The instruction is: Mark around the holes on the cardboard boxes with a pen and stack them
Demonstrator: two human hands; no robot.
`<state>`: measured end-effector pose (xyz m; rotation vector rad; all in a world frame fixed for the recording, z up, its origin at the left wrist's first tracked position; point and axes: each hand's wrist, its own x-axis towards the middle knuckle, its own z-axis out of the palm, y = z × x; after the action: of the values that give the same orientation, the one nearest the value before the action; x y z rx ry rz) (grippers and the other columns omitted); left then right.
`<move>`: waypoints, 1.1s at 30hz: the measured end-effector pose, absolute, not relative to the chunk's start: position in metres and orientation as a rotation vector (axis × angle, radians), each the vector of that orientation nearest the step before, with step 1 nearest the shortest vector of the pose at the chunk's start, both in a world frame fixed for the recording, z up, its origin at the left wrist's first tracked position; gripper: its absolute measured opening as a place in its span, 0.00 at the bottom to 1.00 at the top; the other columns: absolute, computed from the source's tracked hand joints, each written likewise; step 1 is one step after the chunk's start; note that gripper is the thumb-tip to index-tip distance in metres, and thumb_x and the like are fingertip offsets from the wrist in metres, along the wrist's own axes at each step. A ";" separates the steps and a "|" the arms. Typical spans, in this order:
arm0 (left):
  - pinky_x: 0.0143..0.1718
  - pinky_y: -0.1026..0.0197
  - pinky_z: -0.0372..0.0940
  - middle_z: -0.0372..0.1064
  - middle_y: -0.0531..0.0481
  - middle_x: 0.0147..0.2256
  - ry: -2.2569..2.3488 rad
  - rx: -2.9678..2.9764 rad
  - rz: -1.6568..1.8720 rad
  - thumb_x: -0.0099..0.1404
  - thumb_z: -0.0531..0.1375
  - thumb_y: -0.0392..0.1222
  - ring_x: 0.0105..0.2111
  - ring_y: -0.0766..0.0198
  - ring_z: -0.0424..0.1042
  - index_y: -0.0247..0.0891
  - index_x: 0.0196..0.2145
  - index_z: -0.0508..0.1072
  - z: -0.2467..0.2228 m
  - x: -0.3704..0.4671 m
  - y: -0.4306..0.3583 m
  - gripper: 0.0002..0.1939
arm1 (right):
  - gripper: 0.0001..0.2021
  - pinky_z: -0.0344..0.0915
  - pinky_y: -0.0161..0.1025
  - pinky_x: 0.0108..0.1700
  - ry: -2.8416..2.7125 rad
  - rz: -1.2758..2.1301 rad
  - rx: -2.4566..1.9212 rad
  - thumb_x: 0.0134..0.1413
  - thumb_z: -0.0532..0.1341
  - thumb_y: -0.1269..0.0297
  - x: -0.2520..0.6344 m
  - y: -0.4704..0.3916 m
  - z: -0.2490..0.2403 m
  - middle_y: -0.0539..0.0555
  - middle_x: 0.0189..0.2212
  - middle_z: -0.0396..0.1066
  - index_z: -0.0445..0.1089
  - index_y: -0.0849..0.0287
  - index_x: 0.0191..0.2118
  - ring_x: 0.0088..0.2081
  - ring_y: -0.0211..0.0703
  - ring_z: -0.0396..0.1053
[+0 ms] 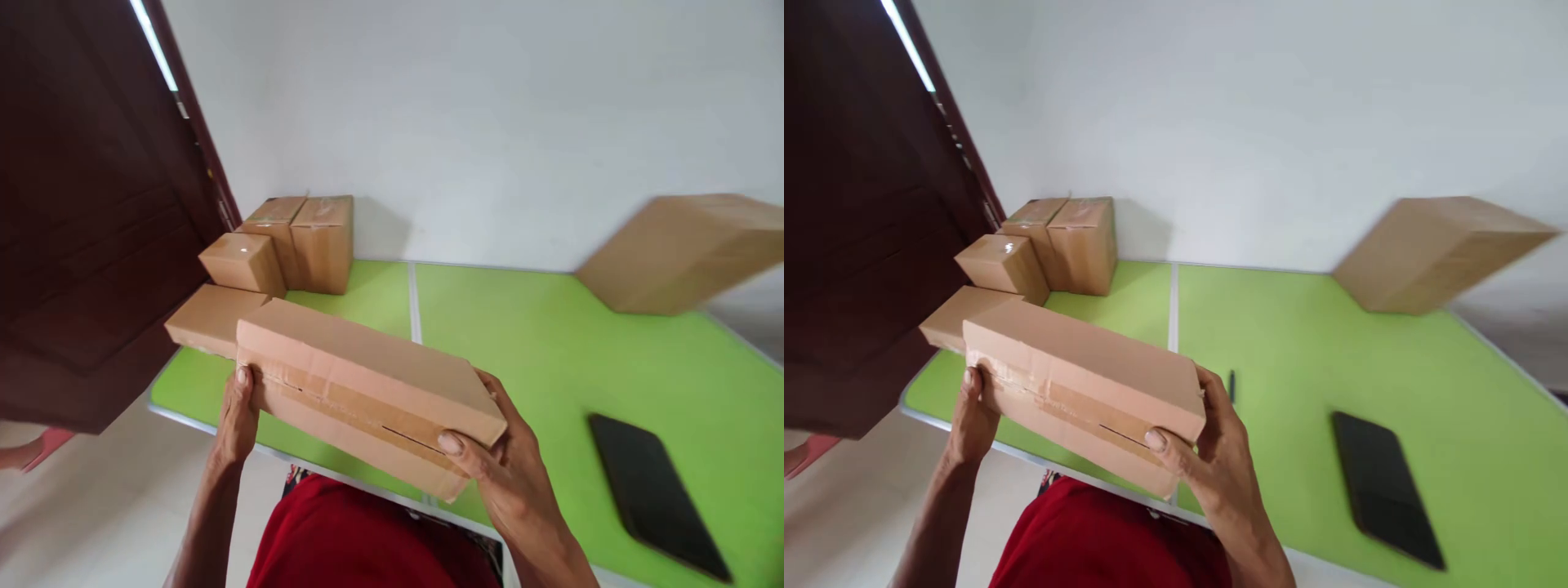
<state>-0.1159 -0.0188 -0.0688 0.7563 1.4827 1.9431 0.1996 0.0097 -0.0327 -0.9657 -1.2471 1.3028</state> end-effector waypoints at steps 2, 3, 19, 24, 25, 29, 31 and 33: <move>0.54 0.51 0.79 0.83 0.44 0.40 1.421 0.682 1.927 0.56 0.73 0.74 0.54 0.45 0.80 0.40 0.39 0.84 -0.068 -0.098 -0.009 0.32 | 0.35 0.74 0.45 0.51 -1.216 1.296 -0.925 0.53 0.78 0.41 0.209 0.006 -0.031 0.55 0.54 0.78 0.73 0.45 0.63 0.54 0.56 0.76; 0.54 0.52 0.79 0.83 0.45 0.42 1.402 0.643 1.920 0.55 0.73 0.75 0.55 0.45 0.79 0.41 0.40 0.84 -0.067 -0.091 -0.005 0.34 | 0.36 0.73 0.46 0.53 -1.190 1.306 -0.887 0.53 0.77 0.41 0.212 0.005 -0.032 0.55 0.57 0.77 0.73 0.43 0.65 0.56 0.57 0.76; 0.39 0.59 0.82 0.84 0.52 0.53 1.428 0.319 1.721 0.69 0.67 0.70 0.49 0.53 0.83 0.53 0.58 0.81 -0.062 -0.093 -0.013 0.28 | 0.29 0.69 0.58 0.64 -1.112 1.343 -0.672 0.69 0.66 0.41 0.198 -0.001 -0.026 0.58 0.70 0.72 0.73 0.44 0.69 0.71 0.64 0.66; 0.38 0.61 0.81 0.83 0.51 0.49 1.457 0.341 1.710 0.65 0.71 0.70 0.48 0.54 0.82 0.49 0.54 0.82 -0.071 -0.088 -0.013 0.29 | 0.53 0.64 0.67 0.73 -1.285 1.313 -0.912 0.57 0.74 0.35 0.187 -0.001 -0.029 0.55 0.82 0.49 0.50 0.37 0.81 0.78 0.70 0.55; 0.40 0.59 0.82 0.83 0.50 0.48 1.459 0.361 1.704 0.62 0.72 0.71 0.49 0.53 0.82 0.48 0.52 0.82 -0.072 -0.086 -0.015 0.31 | 0.56 0.66 0.68 0.71 -1.259 1.346 -0.969 0.56 0.74 0.36 0.186 0.001 -0.032 0.56 0.83 0.48 0.46 0.37 0.82 0.77 0.70 0.57; 0.53 0.45 0.81 0.82 0.42 0.49 1.455 0.508 1.688 0.50 0.79 0.70 0.59 0.37 0.77 0.43 0.49 0.84 -0.069 -0.071 -0.030 0.37 | 0.53 0.74 0.63 0.66 -0.983 1.373 -1.109 0.55 0.74 0.36 0.194 0.016 -0.050 0.62 0.73 0.67 0.55 0.46 0.80 0.70 0.68 0.70; 0.58 0.38 0.78 0.78 0.37 0.59 1.448 0.723 1.664 0.51 0.78 0.69 0.66 0.31 0.71 0.45 0.57 0.82 -0.061 -0.059 -0.038 0.41 | 0.47 0.77 0.60 0.63 -0.794 1.398 -1.129 0.52 0.74 0.35 0.203 0.023 -0.065 0.61 0.67 0.75 0.66 0.48 0.74 0.66 0.68 0.73; 0.63 0.32 0.73 0.70 0.37 0.69 1.438 0.973 1.615 0.54 0.77 0.68 0.72 0.28 0.64 0.50 0.67 0.76 -0.051 -0.046 -0.044 0.47 | 0.40 0.80 0.60 0.60 -0.632 1.420 -1.135 0.52 0.74 0.36 0.215 0.026 -0.084 0.59 0.61 0.80 0.74 0.49 0.67 0.62 0.67 0.77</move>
<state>-0.0464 -0.0438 -0.0511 0.9725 1.4384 1.6151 0.2147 0.0261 -0.0835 -1.1346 -0.6323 1.4201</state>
